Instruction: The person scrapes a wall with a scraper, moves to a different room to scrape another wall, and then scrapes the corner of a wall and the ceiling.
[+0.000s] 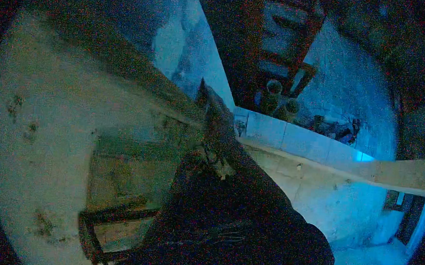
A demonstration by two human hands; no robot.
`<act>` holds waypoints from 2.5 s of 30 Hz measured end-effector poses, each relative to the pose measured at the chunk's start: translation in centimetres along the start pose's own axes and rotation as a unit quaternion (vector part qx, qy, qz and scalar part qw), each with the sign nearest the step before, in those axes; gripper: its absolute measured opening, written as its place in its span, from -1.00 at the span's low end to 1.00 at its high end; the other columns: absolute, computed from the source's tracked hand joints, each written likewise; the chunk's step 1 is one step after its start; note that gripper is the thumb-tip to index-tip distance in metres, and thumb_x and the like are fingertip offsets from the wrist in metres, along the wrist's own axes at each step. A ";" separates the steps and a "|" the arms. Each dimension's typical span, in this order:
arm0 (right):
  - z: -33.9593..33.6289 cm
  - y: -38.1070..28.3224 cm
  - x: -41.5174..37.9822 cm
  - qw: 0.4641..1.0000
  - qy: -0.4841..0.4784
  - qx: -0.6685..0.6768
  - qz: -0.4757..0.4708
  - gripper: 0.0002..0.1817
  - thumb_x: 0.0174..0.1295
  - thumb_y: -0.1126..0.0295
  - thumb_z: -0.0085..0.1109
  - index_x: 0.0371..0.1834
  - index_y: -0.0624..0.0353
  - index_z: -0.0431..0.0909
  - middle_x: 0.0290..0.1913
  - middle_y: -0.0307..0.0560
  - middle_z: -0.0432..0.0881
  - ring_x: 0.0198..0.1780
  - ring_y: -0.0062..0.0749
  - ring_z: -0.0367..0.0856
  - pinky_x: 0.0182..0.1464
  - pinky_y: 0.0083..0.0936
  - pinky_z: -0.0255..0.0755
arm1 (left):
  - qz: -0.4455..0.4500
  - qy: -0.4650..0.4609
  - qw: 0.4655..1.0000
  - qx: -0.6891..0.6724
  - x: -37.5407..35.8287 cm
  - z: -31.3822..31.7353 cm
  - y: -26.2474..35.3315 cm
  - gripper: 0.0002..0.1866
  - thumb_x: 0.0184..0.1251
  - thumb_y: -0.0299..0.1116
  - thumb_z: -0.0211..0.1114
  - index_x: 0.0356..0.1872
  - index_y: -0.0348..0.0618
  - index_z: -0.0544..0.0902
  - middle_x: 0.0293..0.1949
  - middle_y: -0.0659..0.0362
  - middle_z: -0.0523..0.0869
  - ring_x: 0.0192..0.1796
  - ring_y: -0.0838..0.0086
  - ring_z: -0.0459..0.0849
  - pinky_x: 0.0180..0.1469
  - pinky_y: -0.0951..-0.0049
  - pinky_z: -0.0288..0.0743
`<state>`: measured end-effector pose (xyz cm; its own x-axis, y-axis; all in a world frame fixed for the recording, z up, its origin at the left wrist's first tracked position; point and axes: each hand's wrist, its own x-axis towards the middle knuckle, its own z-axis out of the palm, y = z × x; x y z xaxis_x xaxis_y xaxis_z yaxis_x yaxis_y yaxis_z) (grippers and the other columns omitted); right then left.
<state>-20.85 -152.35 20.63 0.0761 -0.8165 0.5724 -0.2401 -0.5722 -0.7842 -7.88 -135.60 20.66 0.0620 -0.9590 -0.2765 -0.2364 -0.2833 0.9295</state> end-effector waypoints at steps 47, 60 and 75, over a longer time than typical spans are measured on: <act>1.9 2.2 6.6 0.984 0.120 0.119 0.052 -0.58 0.19 0.38 0.21 0.16 -0.13 0.52 -0.16 0.00 0.66 -0.30 -0.11 0.69 -0.32 -0.23 0.51 | 0.147 -0.073 0.921 0.354 4.0 3.5 -0.7 -0.68 0.42 -0.37 0.13 0.13 -0.25 0.51 0.06 -0.08 0.58 0.16 0.14 0.54 0.20 0.16 0.38; 0.5 0.0 3.0 0.989 0.121 0.082 -0.003 -0.52 0.16 0.42 0.19 0.21 0.05 0.46 0.05 0.10 0.61 -0.07 -0.05 0.67 -0.12 -0.23 0.56 | 0.096 -0.046 0.947 0.304 5.2 3.7 -0.1 -0.71 0.33 -0.39 0.22 0.03 -0.26 0.58 0.03 -0.04 0.64 0.11 0.15 0.57 0.21 0.22 0.38; 2.7 1.8 2.1 0.981 0.161 0.104 0.022 -0.54 0.21 0.20 0.18 0.22 -0.14 0.50 0.01 -0.01 0.66 -0.21 -0.19 0.72 -0.19 -0.27 0.58 | 0.492 0.331 0.705 0.388 8.5 -1.4 9.0 -0.36 0.32 0.08 0.17 0.23 -0.19 0.34 0.40 -0.22 0.06 0.41 -0.08 0.14 0.36 -0.10 0.09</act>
<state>-18.48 -155.33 19.75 -0.2468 -0.7937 0.5560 -0.0312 -0.5669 -0.8232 -8.10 -146.31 27.05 -0.1232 -0.5541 0.8233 -0.9247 0.3653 0.1075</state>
